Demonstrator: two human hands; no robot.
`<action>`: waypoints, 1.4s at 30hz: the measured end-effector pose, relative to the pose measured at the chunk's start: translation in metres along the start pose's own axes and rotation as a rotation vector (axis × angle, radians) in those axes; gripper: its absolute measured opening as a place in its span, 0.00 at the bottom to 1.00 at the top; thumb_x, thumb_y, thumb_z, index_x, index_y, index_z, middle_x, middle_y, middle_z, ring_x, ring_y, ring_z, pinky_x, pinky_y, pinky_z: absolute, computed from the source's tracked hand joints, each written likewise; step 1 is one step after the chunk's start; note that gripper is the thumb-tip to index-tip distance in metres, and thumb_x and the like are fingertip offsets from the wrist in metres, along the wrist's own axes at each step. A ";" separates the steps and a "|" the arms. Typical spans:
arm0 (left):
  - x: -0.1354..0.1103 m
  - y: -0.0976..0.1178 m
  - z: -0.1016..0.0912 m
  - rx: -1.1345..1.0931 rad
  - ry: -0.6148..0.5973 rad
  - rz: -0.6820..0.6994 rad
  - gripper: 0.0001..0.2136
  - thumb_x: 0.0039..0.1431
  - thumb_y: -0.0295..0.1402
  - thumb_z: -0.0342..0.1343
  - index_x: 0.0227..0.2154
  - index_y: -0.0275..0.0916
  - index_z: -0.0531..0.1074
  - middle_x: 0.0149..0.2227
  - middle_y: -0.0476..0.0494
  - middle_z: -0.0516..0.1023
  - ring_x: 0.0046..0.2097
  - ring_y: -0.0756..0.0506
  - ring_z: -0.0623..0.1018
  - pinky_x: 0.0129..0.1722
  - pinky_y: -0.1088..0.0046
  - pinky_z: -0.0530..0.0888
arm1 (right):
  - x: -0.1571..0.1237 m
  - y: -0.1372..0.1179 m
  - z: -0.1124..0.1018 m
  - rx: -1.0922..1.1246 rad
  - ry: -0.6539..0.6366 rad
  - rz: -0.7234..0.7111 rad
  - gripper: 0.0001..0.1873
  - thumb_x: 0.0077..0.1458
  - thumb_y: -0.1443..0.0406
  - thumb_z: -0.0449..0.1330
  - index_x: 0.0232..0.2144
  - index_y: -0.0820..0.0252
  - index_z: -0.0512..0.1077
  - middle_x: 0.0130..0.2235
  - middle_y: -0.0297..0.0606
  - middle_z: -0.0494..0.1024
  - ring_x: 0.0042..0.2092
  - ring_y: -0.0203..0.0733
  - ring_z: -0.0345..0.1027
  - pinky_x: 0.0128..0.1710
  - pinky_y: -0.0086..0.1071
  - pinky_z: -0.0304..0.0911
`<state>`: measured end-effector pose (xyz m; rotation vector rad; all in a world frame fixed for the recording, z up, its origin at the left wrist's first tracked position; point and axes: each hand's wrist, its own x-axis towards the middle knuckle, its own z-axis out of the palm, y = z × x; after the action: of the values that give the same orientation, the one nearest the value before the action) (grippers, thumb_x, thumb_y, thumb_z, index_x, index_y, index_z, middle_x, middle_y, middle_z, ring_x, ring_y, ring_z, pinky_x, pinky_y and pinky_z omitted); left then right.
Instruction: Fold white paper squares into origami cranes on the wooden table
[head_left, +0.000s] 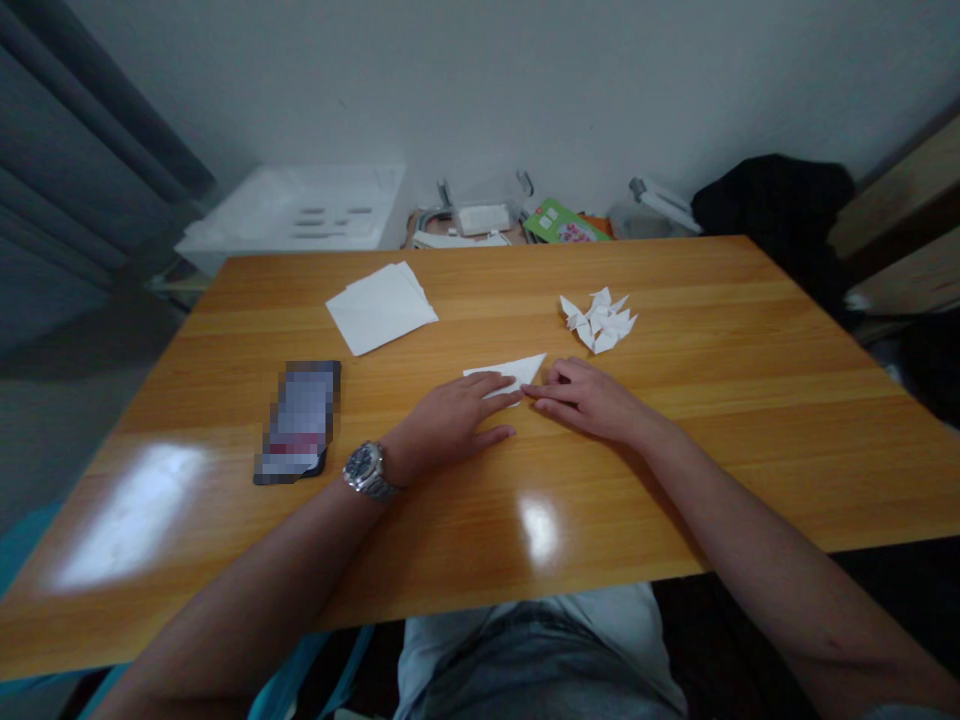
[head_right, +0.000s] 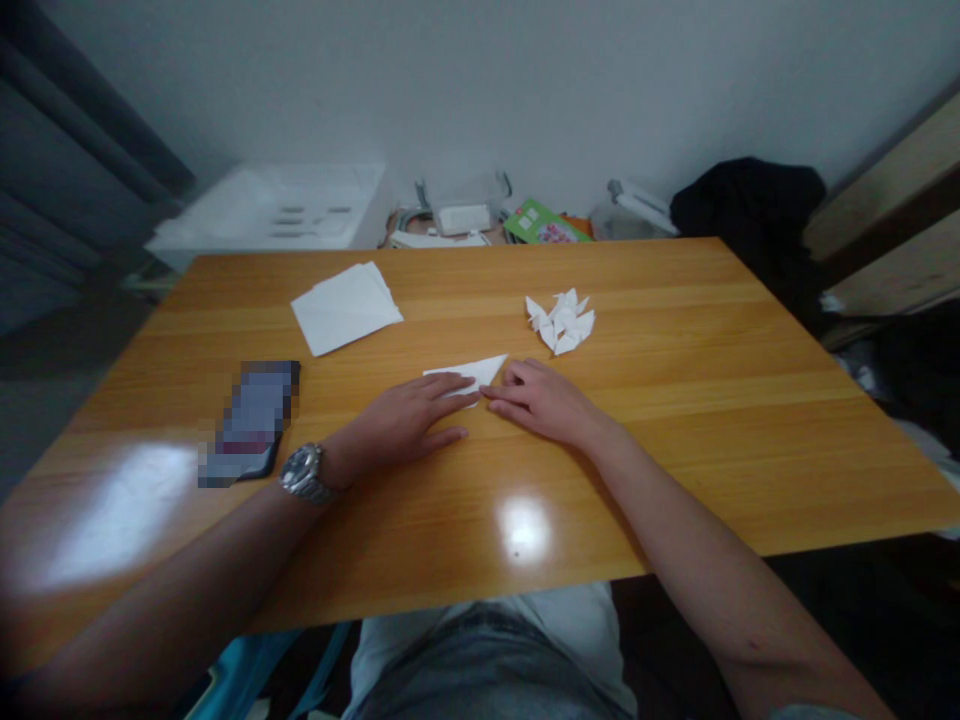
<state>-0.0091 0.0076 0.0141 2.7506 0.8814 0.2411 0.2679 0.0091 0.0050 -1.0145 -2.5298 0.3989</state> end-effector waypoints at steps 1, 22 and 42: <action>0.000 0.000 0.000 -0.005 -0.003 0.002 0.27 0.71 0.49 0.47 0.67 0.43 0.63 0.69 0.40 0.64 0.68 0.39 0.66 0.68 0.58 0.63 | 0.000 0.001 0.000 0.003 -0.003 0.000 0.19 0.70 0.55 0.53 0.54 0.49 0.78 0.38 0.40 0.71 0.41 0.45 0.65 0.42 0.39 0.63; -0.002 -0.006 0.002 -0.043 -0.008 0.017 0.24 0.71 0.48 0.48 0.65 0.47 0.67 0.71 0.42 0.61 0.70 0.40 0.64 0.69 0.57 0.61 | -0.003 0.010 -0.003 -0.160 -0.027 0.114 0.20 0.71 0.54 0.51 0.55 0.44 0.78 0.37 0.39 0.70 0.39 0.45 0.63 0.40 0.37 0.60; -0.001 -0.002 0.005 -0.028 0.019 0.010 0.24 0.71 0.49 0.49 0.64 0.46 0.67 0.70 0.41 0.62 0.69 0.40 0.64 0.69 0.58 0.61 | -0.009 0.031 -0.008 -0.193 0.167 0.304 0.27 0.72 0.53 0.45 0.59 0.56 0.75 0.38 0.44 0.74 0.40 0.49 0.70 0.40 0.42 0.67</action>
<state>-0.0102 0.0075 0.0090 2.7319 0.8631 0.2792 0.2964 0.0253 -0.0026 -1.4492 -2.3022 0.1447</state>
